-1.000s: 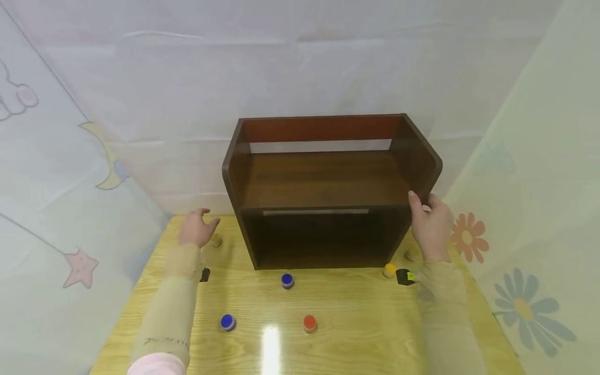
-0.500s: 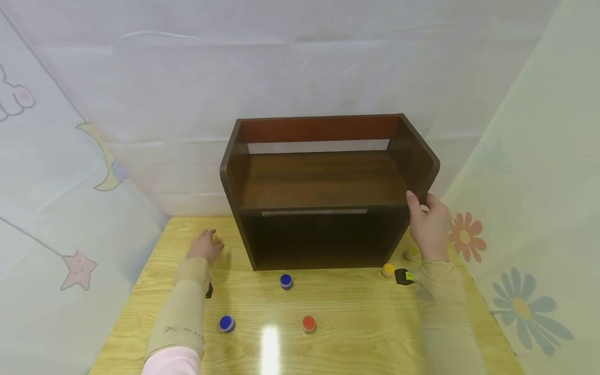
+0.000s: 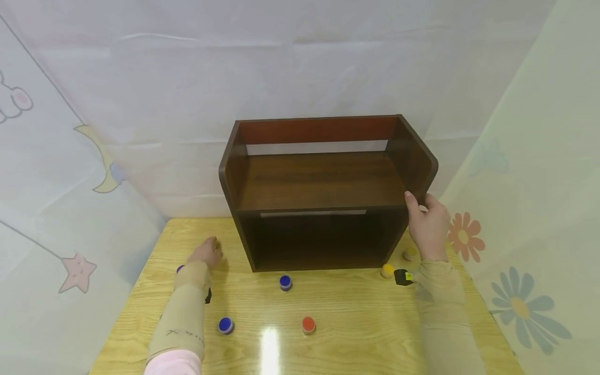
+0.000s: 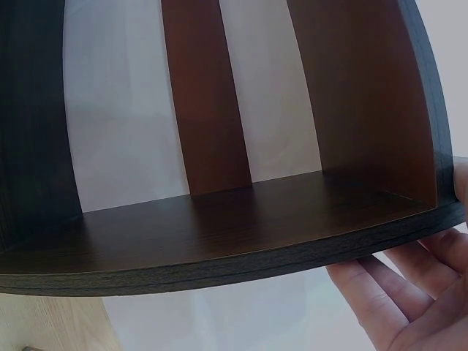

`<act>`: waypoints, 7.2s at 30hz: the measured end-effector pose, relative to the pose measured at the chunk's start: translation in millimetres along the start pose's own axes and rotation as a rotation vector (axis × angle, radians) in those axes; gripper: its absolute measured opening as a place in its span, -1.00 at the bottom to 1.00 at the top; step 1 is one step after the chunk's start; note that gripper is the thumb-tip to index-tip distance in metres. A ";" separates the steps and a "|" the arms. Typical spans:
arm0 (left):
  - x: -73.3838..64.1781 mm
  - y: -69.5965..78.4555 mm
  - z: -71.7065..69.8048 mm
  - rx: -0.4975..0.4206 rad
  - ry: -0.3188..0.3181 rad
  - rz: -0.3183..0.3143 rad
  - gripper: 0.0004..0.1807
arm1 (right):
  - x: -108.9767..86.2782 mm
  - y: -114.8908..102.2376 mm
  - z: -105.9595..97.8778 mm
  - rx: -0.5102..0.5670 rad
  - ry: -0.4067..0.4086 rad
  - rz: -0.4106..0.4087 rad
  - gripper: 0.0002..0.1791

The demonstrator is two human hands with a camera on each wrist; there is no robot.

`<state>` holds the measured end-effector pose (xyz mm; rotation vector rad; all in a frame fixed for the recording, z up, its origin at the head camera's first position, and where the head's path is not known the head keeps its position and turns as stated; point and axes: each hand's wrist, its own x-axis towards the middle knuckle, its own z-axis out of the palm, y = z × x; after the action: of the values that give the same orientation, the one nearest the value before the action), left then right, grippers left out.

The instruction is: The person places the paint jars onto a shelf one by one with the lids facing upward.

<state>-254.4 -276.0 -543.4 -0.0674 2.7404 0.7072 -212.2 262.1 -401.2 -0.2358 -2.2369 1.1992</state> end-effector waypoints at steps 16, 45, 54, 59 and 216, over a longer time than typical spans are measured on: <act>-0.6 1.7 1.9 0.084 0.059 -0.003 -0.27 | 1.4 -2.8 1.8 -0.007 -0.029 0.030 -0.47; 3.4 7.6 12.2 0.028 0.134 0.072 -0.67 | 10.5 -1.2 2.7 0.020 -0.078 0.064 -0.42; 3.4 13.8 21.4 0.015 0.131 0.107 -0.66 | 12.3 -1.4 4.9 0.032 -0.075 0.055 -0.43; 4.5 13.7 31.8 0.034 0.153 0.117 -0.72 | 14.4 -0.6 5.9 0.037 -0.080 0.053 -0.43; -76.4 248.3 -84.7 -0.123 0.818 0.707 -0.57 | 14.6 9.0 -8.9 0.019 -0.015 0.085 -0.45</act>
<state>-235.9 -101.2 -334.2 0.7901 3.5040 1.2460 -220.1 279.6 -398.6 -0.3184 -2.2473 1.2705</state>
